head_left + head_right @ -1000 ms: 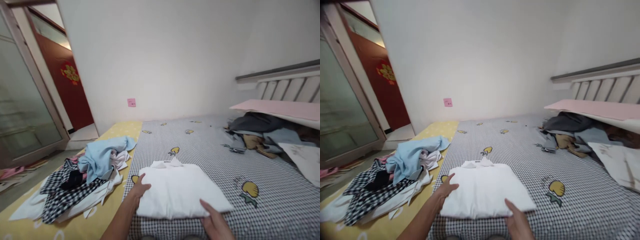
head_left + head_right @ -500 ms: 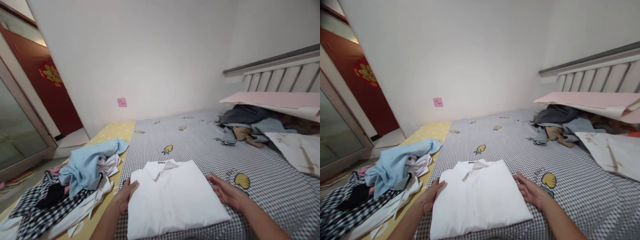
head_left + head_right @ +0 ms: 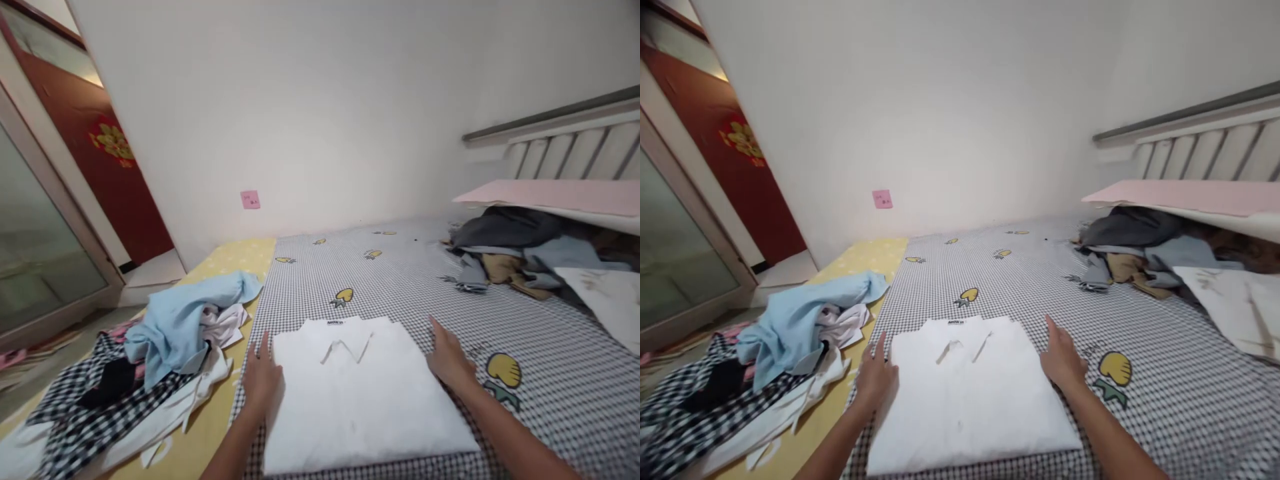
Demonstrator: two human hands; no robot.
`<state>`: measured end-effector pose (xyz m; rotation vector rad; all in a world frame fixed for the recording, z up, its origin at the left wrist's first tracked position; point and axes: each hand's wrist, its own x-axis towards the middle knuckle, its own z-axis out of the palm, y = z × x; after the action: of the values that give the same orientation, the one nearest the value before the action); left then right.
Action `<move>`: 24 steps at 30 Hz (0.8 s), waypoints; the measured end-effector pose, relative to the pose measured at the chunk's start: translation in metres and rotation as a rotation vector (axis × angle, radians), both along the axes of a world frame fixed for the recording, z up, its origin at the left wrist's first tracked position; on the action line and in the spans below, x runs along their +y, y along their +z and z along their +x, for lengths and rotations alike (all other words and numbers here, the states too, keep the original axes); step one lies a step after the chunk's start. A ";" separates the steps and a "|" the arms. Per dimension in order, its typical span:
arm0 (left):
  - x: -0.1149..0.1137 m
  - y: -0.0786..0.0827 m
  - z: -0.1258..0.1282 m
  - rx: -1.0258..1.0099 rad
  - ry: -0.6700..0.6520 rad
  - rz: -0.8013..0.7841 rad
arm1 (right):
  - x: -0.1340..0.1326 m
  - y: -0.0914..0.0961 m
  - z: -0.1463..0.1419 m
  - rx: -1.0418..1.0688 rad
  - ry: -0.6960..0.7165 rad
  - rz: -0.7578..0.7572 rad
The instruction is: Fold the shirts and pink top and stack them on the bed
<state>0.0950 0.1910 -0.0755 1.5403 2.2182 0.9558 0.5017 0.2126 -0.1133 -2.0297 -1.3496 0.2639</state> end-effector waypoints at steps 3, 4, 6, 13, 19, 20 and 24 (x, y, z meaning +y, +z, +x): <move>-0.003 0.019 0.029 0.366 0.029 0.128 | 0.004 0.029 -0.009 -0.039 0.050 0.135; -0.004 0.021 0.043 0.422 -0.048 0.177 | 0.008 0.040 -0.018 -0.035 0.146 0.196; -0.006 0.016 0.072 0.425 -0.256 0.140 | 0.017 0.056 -0.043 -0.041 0.329 0.248; -0.021 -0.050 0.113 0.282 -0.755 -0.091 | 0.016 0.019 -0.108 -0.194 0.615 0.029; -0.028 -0.046 0.109 0.164 -0.757 -0.067 | -0.007 -0.010 -0.109 -0.349 0.500 -0.053; -0.028 -0.046 0.109 0.156 -0.755 -0.060 | -0.009 -0.012 -0.107 -0.342 0.475 -0.025; -0.028 -0.053 0.111 0.154 -0.743 -0.062 | -0.017 -0.026 -0.100 -0.257 0.413 -0.032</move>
<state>0.2059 0.1631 -0.1284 2.2097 1.5015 0.5396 0.4022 0.1954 -0.1396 -1.8396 -1.9361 0.2101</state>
